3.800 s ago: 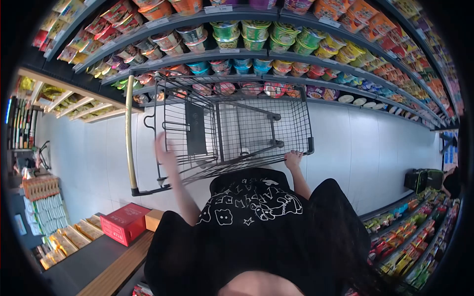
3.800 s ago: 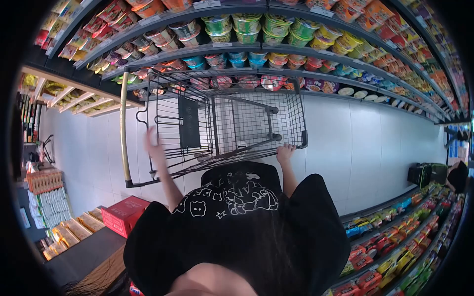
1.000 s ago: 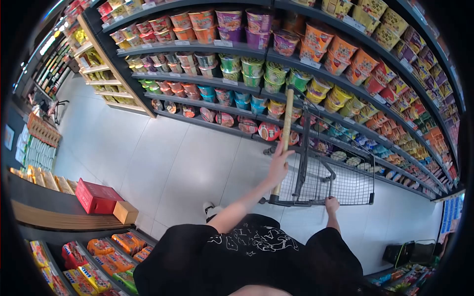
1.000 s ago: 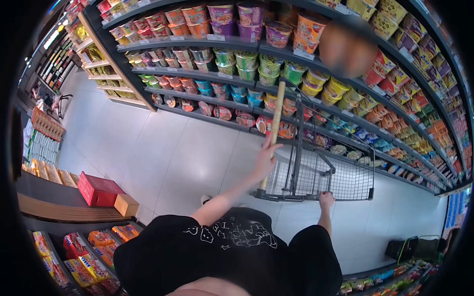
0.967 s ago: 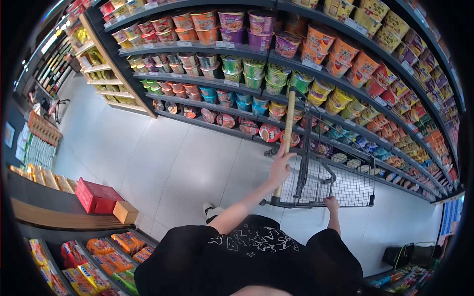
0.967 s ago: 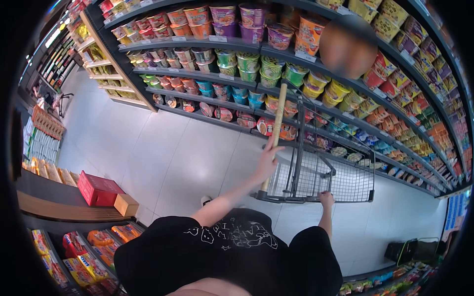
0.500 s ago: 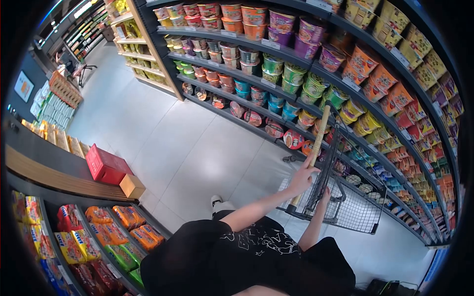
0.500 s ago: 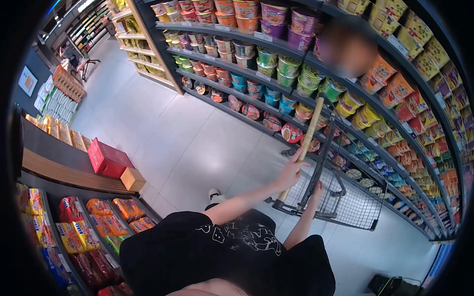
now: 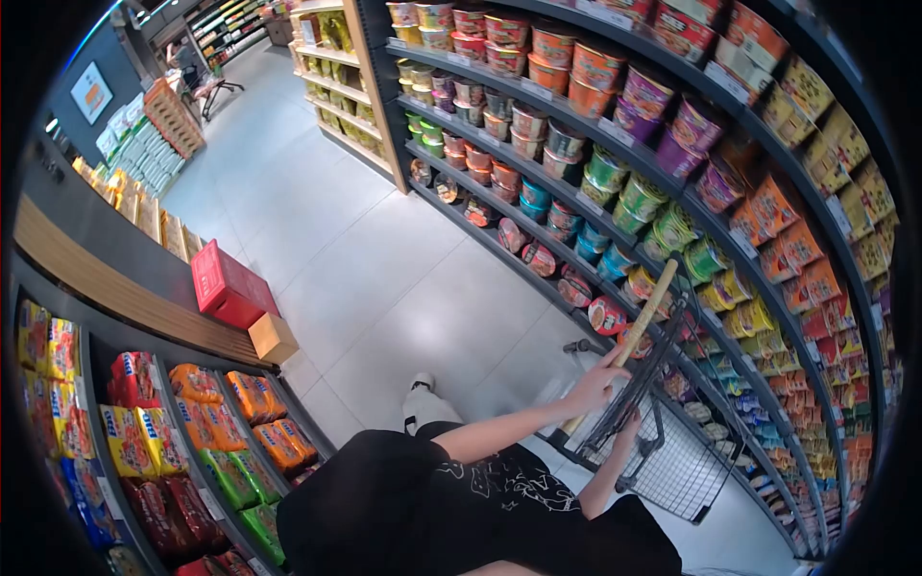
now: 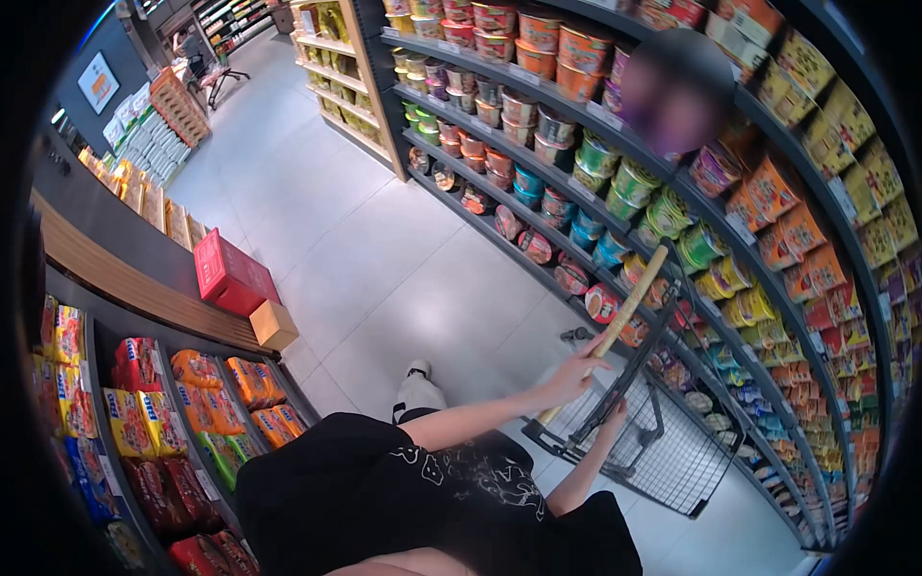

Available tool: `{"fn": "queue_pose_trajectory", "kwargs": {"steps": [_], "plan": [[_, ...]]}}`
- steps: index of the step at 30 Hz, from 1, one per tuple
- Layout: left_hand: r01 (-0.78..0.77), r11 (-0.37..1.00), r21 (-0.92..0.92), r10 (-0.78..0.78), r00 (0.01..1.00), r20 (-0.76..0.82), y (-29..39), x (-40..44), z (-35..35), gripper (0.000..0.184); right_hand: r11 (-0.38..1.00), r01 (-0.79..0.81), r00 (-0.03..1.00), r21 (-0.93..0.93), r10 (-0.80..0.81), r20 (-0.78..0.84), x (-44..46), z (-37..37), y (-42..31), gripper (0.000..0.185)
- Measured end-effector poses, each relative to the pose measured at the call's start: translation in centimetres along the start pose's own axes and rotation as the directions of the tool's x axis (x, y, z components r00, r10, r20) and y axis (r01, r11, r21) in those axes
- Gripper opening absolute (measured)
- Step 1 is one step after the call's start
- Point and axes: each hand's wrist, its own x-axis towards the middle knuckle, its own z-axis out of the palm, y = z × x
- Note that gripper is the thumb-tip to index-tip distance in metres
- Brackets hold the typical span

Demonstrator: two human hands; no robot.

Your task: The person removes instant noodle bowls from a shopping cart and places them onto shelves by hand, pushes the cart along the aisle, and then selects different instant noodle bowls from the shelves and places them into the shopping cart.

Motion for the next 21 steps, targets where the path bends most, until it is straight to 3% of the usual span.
{"fn": "queue_pose_trajectory", "kwargs": {"steps": [1,3,5,6,9,10,11,13,14,15,17,18,19,20,21], "plan": [[-0.043,0.999,0.001,0.043,0.999,-0.017,0.2,-0.2,-1.0,0.042,0.995,-0.034,0.999,-0.09,0.034,0.0,0.2,0.8,0.0,0.017],[-0.087,0.996,0.01,0.087,0.996,-0.036,0.4,-0.6,-2.8,0.042,0.998,-0.026,0.999,-0.064,0.027,0.021,-0.8,2.9,-0.9,0.016],[-0.093,0.992,-0.08,0.088,0.994,-0.059,0.2,-0.8,-4.8,0.043,0.989,-0.143,0.99,0.025,0.143,0.004,-5.3,6.9,-4.7,0.015],[-0.076,0.995,-0.058,0.078,0.997,0.016,0.4,-0.8,-6.3,0.043,0.976,-0.128,0.987,0.179,0.143,-0.076,-6.7,9.3,-5.5,0.012],[-0.049,0.997,-0.056,0.052,0.997,0.049,0.5,-0.9,-10.3,0.044,0.954,-0.127,0.969,0.272,0.178,-0.172,-8.0,13.4,-4.8,0.014],[-0.165,0.986,0.008,0.165,0.986,-0.02,-0.4,-0.7,-11.2,0.047,0.976,-0.077,0.949,0.204,0.135,-0.286,-8.8,15.1,-4.8,0.027],[-0.165,0.986,0.005,0.165,0.986,-0.025,-1.2,-0.6,-12.4,0.047,0.977,-0.076,0.949,0.199,0.132,-0.285,-9.3,16.6,-4.8,0.027],[-0.099,0.995,0.003,0.099,0.993,-0.059,-1.9,0.1,-14.9,0.047,0.975,0.082,0.992,0.205,-0.059,-0.112,-10.6,20.1,-6.3,0.037],[-0.1,0.995,0.001,0.1,0.993,-0.06,-2.3,0.4,-16.3,0.047,0.952,-0.056,0.997,0.301,0.035,0.076,-7.3,19.4,-2.8,0.045],[-0.111,0.993,0.05,0.115,0.991,-0.072,-2.4,0.8,-18.1,0.047,0.953,-0.055,0.996,0.298,0.034,0.077,-5.0,20.2,-0.3,0.045],[-0.115,0.989,0.095,0.123,0.988,-0.092,-2.1,1.3,-21.6,0.047,0.913,-0.163,0.971,0.374,0.081,0.227,-2.5,22.0,2.9,0.061],[-0.14,0.958,0.251,0.176,0.976,-0.129,-1.7,1.5,-23.4,0.048,0.946,-0.219,0.964,0.239,0.172,0.203,-3.0,24.1,2.1,0.08],[-0.157,0.901,0.406,0.236,0.96,-0.153,-1.3,1.8,-25.3,0.049,0.946,-0.219,0.963,0.239,0.171,0.206,-3.3,26.0,1.6,0.08],[-0.158,0.899,0.408,0.238,0.959,-0.153,-1.6,2.1,-27.2,0.049,0.937,-0.289,0.939,0.196,0.238,0.247,-3.2,27.6,1.8,0.084],[-0.081,0.935,0.346,0.145,0.976,-0.162,-1.8,2.3,-28.9,0.047,0.922,-0.357,0.91,0.152,0.306,0.281,-3.1,29.0,2.0,0.087]]}}
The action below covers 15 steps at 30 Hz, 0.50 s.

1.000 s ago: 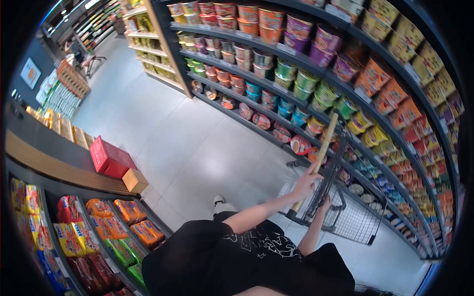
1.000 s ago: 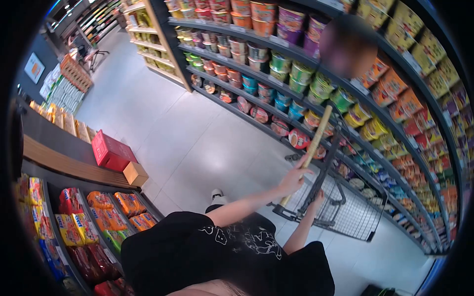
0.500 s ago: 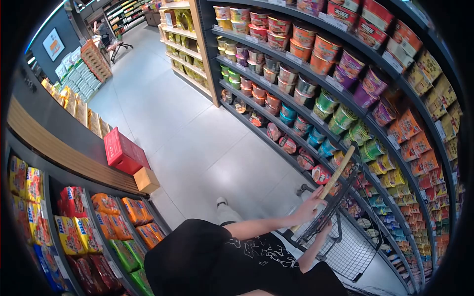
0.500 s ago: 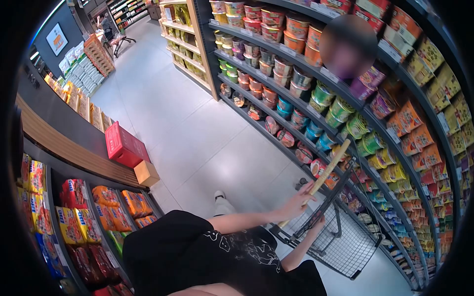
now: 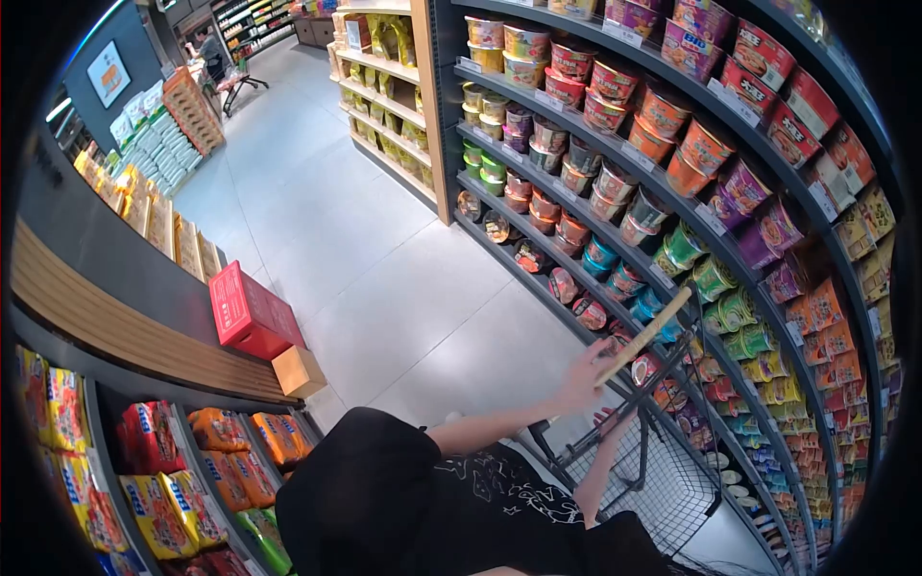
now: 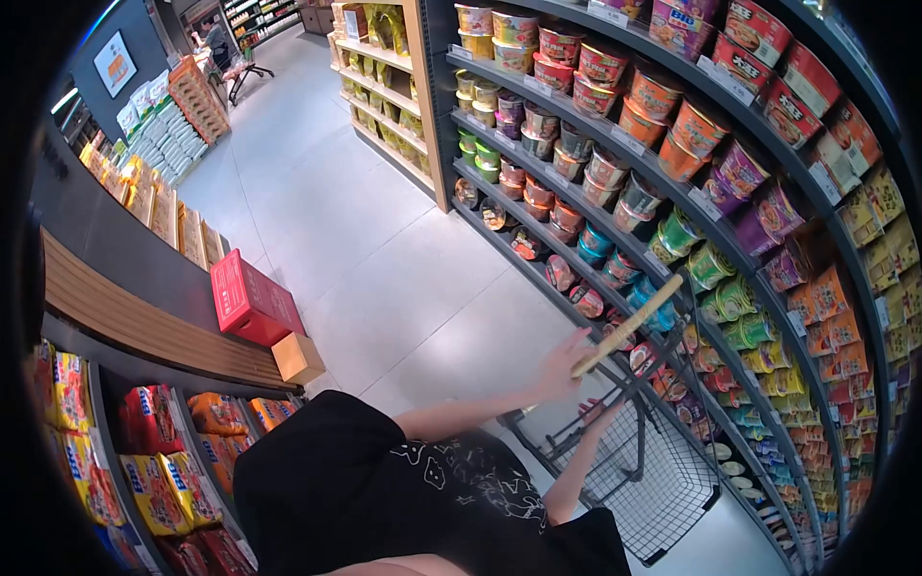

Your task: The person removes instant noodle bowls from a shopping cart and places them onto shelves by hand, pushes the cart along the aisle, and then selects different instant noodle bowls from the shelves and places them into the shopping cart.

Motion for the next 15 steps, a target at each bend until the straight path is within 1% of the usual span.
{"fn": "queue_pose_trajectory", "kwargs": {"steps": [1,2,4,5,6,7,8,9,10,11,12,13,14,15], "plan": [[0.095,0.994,-0.054,-0.094,0.995,0.034,-0.7,0.3,-1.3,0.046,0.998,0.006,0.992,-0.059,-0.013,-0.122,0.2,2.6,0.2,0.091],[0.097,0.993,-0.06,-0.095,0.994,0.045,-1.1,0.8,-2.9,0.046,0.999,0.004,0.991,-0.054,-0.011,-0.133,0.6,4.1,0.2,0.091],[0.278,0.96,0.02,-0.278,0.953,0.117,-1.9,2.1,-6.4,0.05,0.982,-0.146,0.989,0.123,0.14,0.057,1.5,6.3,0.9,0.072],[0.241,0.97,0.026,-0.242,0.962,0.128,-2.6,2.9,-8.0,0.049,0.997,0.078,0.997,0.027,-0.078,0.01,1.3,8.5,1.5,0.063],[0.203,0.979,0.029,-0.205,0.969,0.138,-3.5,3.7,-9.5,0.048,0.953,0.293,0.955,-0.082,-0.295,-0.016,-0.1,11.8,1.6,0.063],[0.155,0.985,0.078,-0.165,0.974,0.157,-4.3,4.4,-11.0,0.047,0.933,0.262,0.965,-0.248,-0.251,0.077,-1.7,14.0,0.4,0.068],[0.103,0.987,0.127,-0.124,0.977,0.175,-5.3,5.1,-12.4,0.047,0.882,0.24,0.968,-0.406,-0.189,0.162,-3.8,16.2,-1.2,0.076],[0.066,0.982,0.177,-0.099,0.977,0.189,-7.0,5.8,-13.5,0.046,0.884,0.237,0.97,-0.403,-0.192,0.149,-3.6,17.4,-0.8,0.076],[0.029,0.974,0.225,-0.076,0.976,0.204,-8.4,6.4,-14.5,0.045,0.847,0.314,0.943,-0.428,-0.229,0.24,-3.2,18.4,-0.3,0.073],[-0.003,0.943,0.332,-0.076,0.971,0.225,-8.2,6.8,-16.2,0.043,0.806,0.391,0.908,-0.444,-0.258,0.332,-3.2,19.0,0.4,0.07],[-0.041,0.9,0.434,-0.073,0.967,0.243,-7.8,7.2,-17.9,0.04,0.808,0.391,0.909,-0.44,-0.263,0.323,-3.4,19.4,1.0,0.07],[-0.163,0.862,0.48,0.083,0.979,0.184,-9.0,7.3,-18.9,0.038,0.691,0.49,0.865,-0.532,-0.311,0.393,-3.5,19.6,1.5,0.065],[-0.274,0.803,0.529,0.241,0.961,0.132,-10.1,7.4,-19.9,0.035,0.552,0.575,0.817,-0.604,-0.343,0.465,-3.8,19.5,2.0,0.06],[-0.25,0.792,0.557,0.264,0.963,0.058,-10.6,7.1,-21.0,0.034,0.427,0.608,0.789,-0.669,-0.419,0.45,-3.8,18.5,3.0,0.052]]}}
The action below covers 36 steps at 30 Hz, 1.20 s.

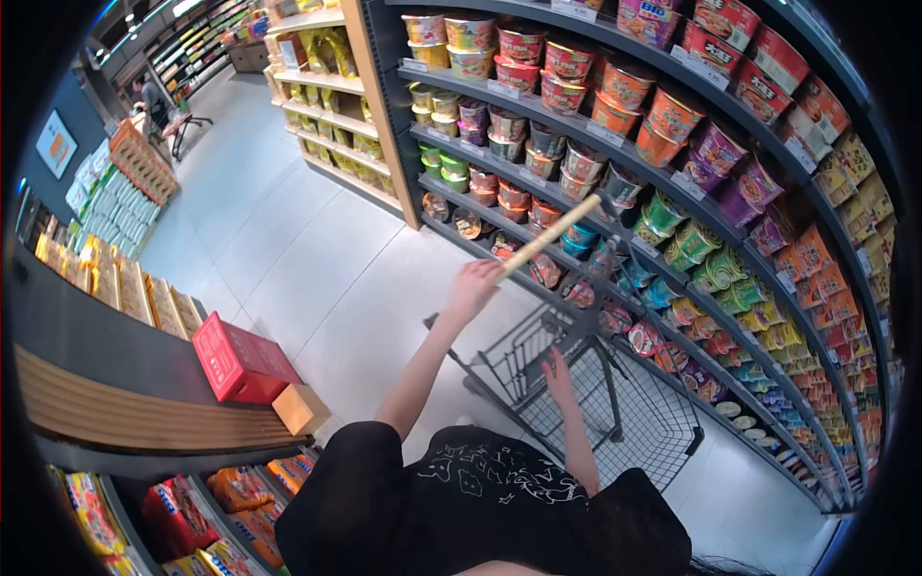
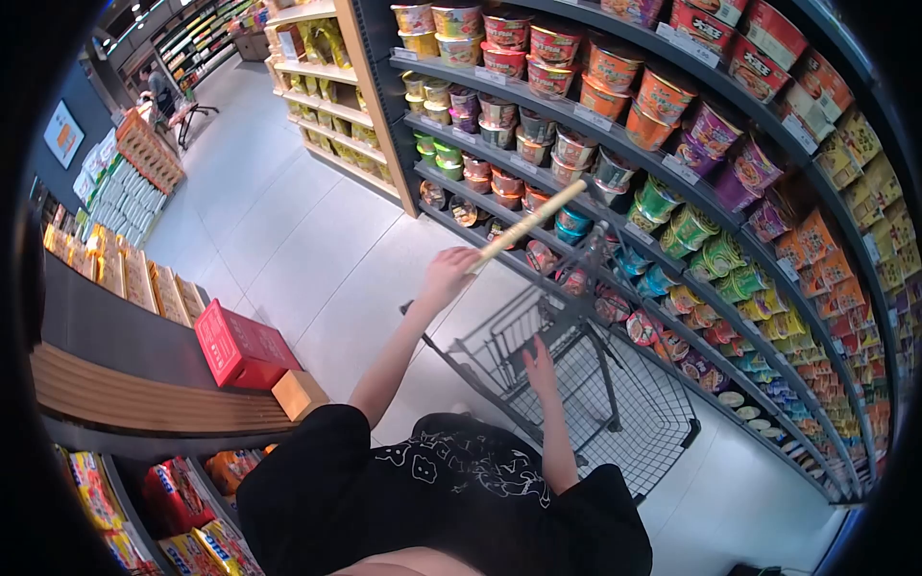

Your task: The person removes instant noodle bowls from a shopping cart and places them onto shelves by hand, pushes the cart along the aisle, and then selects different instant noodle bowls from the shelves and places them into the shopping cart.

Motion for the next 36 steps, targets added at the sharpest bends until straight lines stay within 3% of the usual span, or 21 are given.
{"fn": "queue_pose_trajectory", "kwargs": {"steps": [2,4,5,7,9,10,11,12,13,15,16,18,20,22,24,25,28,30,31,34,36], "plan": [[0.008,1.0,0.024,-0.007,0.997,-0.073,-0.4,-0.9,-1.0,0.033,0.928,0.005,0.991,-0.372,-0.055,-0.125,-3.2,-1.4,2.1,0.053],[0.209,0.976,-0.055,-0.216,0.947,-0.237,1.4,-3.1,-2.1,0.031,0.757,-0.312,0.916,-0.574,0.078,-0.395,-7.3,-3.7,3.3,0.055],[0.203,0.973,-0.108,-0.222,0.951,-0.216,2.3,-4.3,-1.6,0.03,0.637,-0.48,0.823,-0.603,0.088,-0.562,-9.2,-4.4,5.7,0.059],[0.195,0.961,-0.199,-0.218,0.971,-0.1,5.2,-7.4,0.3,0.028,0.338,-0.783,0.603,-0.523,0.202,-0.772,-11.9,-7.0,5.7,0.06],[0.073,0.96,-0.272,-0.057,0.996,0.067,6.9,-11.3,4.1,0.03,0.098,-0.929,0.368,-0.356,0.152,-0.917,-14.4,-7.4,8.3,0.064],[0.057,0.944,-0.324,0.008,0.981,0.195,7.5,-13.4,5.4,0.03,0.142,-0.961,0.273,-0.237,0.352,-0.895,-16.2,-7.5,10.2,0.068],[0.115,0.969,-0.219,-0.009,0.901,0.434,6.7,-16.5,7.4,0.027,0.159,-0.982,0.176,-0.106,0.537,-0.825,-17.2,-7.2,12.5,0.071],[0.142,0.985,-0.102,-0.044,0.767,0.64,6.2,-17.6,8.0,0.026,0.157,-0.982,0.173,-0.104,0.534,-0.828,-16.6,-6.4,13.1,0.071],[0.14,0.984,-0.107,-0.04,0.77,0.637,5.4,-18.3,8.9,0.026,0.099,-0.99,0.137,-0.099,0.539,-0.831,-16.1,-5.1,13.6,0.067],[0.234,0.931,0.281,-0.356,0.407,0.841,3.8,-17.6,8.6,0.026,-0.014,-0.996,0.066,-0.087,0.543,-0.837,-14.5,-2.8,13.7,0.058],[0.232,0.931,0.281,-0.355,0.411,0.84,2.6,-17.4,8.7,0.026,-0.011,-0.996,0.065,-0.084,0.542,-0.838,-13.5,-2.1,13.6,0.058],[0.266,0.921,0.286,-0.39,0.584,0.712,0.1,-17.3,8.3,0.021,-0.057,-0.986,0.115,-0.16,0.468,-0.876,-11.4,-0.6,13.5,0.052],[0.308,0.895,0.323,-0.445,0.652,0.614,-1.5,-16.6,7.1,0.019,-0.046,-0.98,0.154,-0.192,0.428,-0.891,-9.8,0.8,14.0,0.052],[0.313,0.867,0.388,-0.492,0.669,0.557,-3.4,-16.5,6.9,0.017,-0.008,-0.969,0.214,-0.245,0.463,-0.86,-8.1,2.0,12.9,0.061],[0.326,0.867,0.377,-0.489,0.698,0.523,-5.2,-16.7,6.7,0.017,0.128,-0.942,0.317,-0.31,0.641,-0.699,-6.6,2.0,9.6,0.076],[0.339,0.866,0.368,-0.49,0.725,0.484,-5.9,-16.8,6.6,0.017,0.183,-0.917,0.383,-0.354,0.65,-0.657,-5.9,2.8,9.6,0.085],[0.276,0.788,0.551,-0.577,0.642,0.504,-6.4,-16.9,6.1,0.019,0.36,-0.866,0.497,-0.347,0.695,-0.519,-4.1,4.9,8.3,0.102],[0.284,0.761,0.583,-0.596,0.659,0.458,-7.3,-17.1,5.9,0.02,0.443,-0.816,0.569,-0.371,0.726,-0.385,-2.9,5.7,6.5,0.111],[0.287,0.729,0.621,-0.612,0.679,0.405,-7.9,-17.2,5.4,0.02,0.456,-0.808,0.577,-0.374,0.74,-0.344,-2.0,6.3,5.5,0.112],[0.284,0.69,0.666,-0.68,0.569,0.462,-11.4,-16.7,3.4,0.024,0.534,-0.743,0.647,-0.403,0.726,-0.231,-0.2,9.2,5.3,0.113],[0.277,0.681,0.678,-0.69,0.553,0.467,-13.5,-16.8,2.0,0.025,0.517,-0.678,0.61,-0.523,0.792,-0.008,1.7,13.0,9.9,0.117]]}}
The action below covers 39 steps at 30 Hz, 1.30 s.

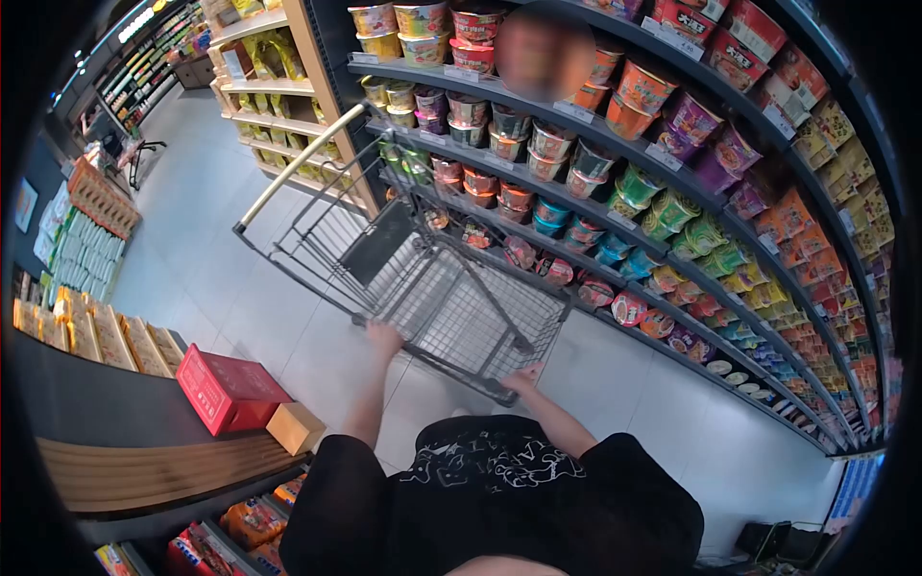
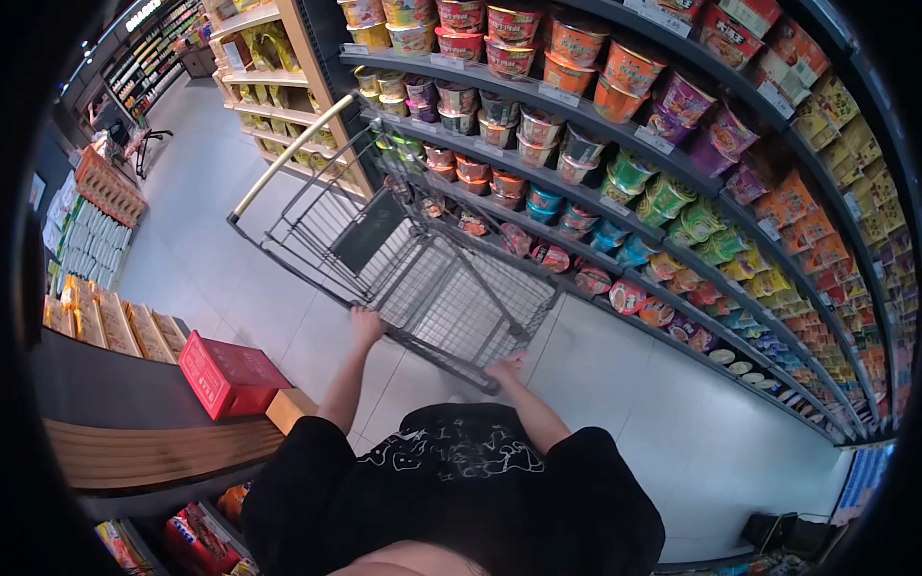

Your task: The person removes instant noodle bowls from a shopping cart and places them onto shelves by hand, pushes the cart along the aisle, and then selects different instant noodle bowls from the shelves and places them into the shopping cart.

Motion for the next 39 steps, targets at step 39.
{"fn": "queue_pose_trajectory", "kwargs": {"steps": [39], "plan": [[0.571,0.704,-0.423,-0.404,0.811,0.424,-0.1,13.8,-0.3,0.051,-0.033,0.95,0.226,-0.312,-0.616,0.754,-0.5,-7.8,-37.2,0.09]]}}
